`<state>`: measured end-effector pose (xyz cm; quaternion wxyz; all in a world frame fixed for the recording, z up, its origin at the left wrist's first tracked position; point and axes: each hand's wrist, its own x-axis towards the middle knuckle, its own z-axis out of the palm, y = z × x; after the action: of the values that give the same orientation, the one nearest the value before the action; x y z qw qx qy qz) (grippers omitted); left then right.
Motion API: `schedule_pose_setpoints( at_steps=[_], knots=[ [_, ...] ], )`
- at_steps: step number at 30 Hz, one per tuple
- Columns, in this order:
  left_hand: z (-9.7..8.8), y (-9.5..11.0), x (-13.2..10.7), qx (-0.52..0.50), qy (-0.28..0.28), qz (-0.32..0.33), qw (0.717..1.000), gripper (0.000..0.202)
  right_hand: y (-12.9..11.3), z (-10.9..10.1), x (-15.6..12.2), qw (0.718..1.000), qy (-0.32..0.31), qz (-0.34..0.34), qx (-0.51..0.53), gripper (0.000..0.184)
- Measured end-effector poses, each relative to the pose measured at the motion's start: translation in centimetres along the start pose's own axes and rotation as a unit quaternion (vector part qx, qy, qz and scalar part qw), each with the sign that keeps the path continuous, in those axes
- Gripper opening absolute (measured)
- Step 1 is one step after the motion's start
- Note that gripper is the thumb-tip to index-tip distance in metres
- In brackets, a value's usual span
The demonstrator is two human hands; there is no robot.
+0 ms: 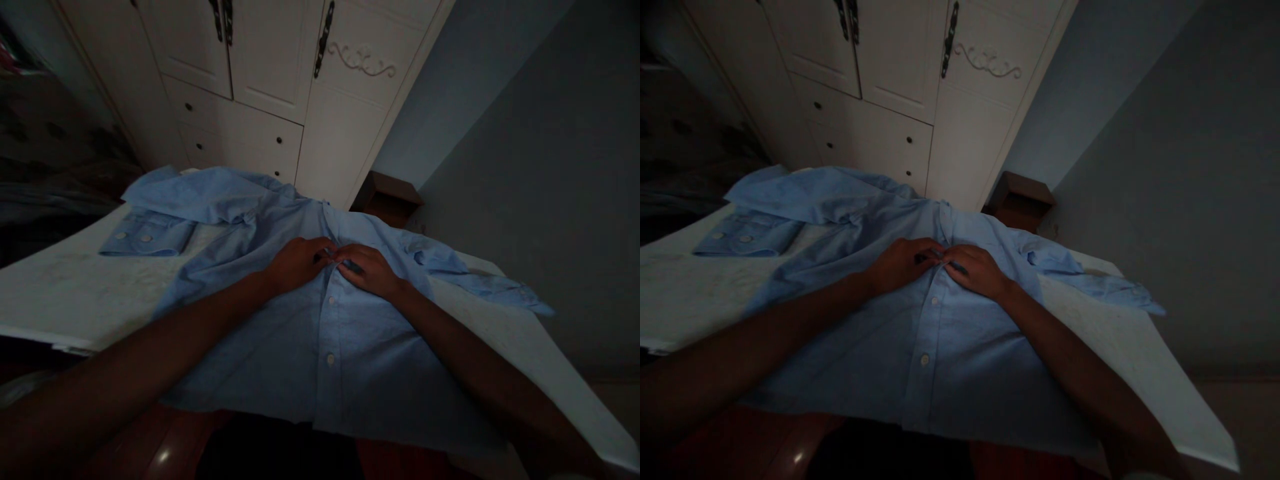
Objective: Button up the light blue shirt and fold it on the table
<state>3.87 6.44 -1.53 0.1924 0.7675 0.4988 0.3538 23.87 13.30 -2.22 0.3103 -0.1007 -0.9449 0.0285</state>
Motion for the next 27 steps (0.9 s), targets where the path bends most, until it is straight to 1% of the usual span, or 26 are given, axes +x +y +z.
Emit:
schedule_pose_setpoints(
  at_steps=[5, 9, 12, 17, 21, 24, 27],
  knots=[
    [-0.5, 0.3, -0.2, 0.012, -0.023, 0.032, 0.999, 0.026, 0.1, 0.1, -0.1, 1.0, 0.007, 0.014, 0.025, 0.007],
    [-0.9, 0.9, -0.3, -0.001, -0.031, 0.037, 0.999, 0.029, 0.1, 0.1, -0.1, 0.999, 0.006, 0.022, 0.04, 0.005],
    [-0.9, 1.1, -0.3, 0.0, -0.022, 0.021, 1.0, 0.031, 0.1, 0.1, -0.1, 0.998, 0.006, 0.04, 0.056, 0.003],
    [-0.6, 1.5, -0.5, -0.011, -0.006, -0.019, 1.0, 0.034, 0.1, 0.1, 0.0, 0.994, -0.004, 0.064, 0.083, 0.012],
    [0.1, 2.2, -0.8, 0.05, 0.001, -0.043, 0.998, 0.038, 0.0, -0.1, 0.1, 0.994, -0.012, 0.056, 0.09, 0.012],
    [0.5, 2.5, -0.9, 0.092, 0.0, -0.06, 0.994, 0.031, 0.0, -0.1, 0.1, 0.994, -0.011, 0.056, 0.097, 0.01],
    [0.7, 2.6, -0.9, 0.1, 0.001, -0.075, 0.992, 0.028, 0.2, 0.0, 0.1, 0.992, -0.009, 0.062, 0.111, 0.01]
  ],
)
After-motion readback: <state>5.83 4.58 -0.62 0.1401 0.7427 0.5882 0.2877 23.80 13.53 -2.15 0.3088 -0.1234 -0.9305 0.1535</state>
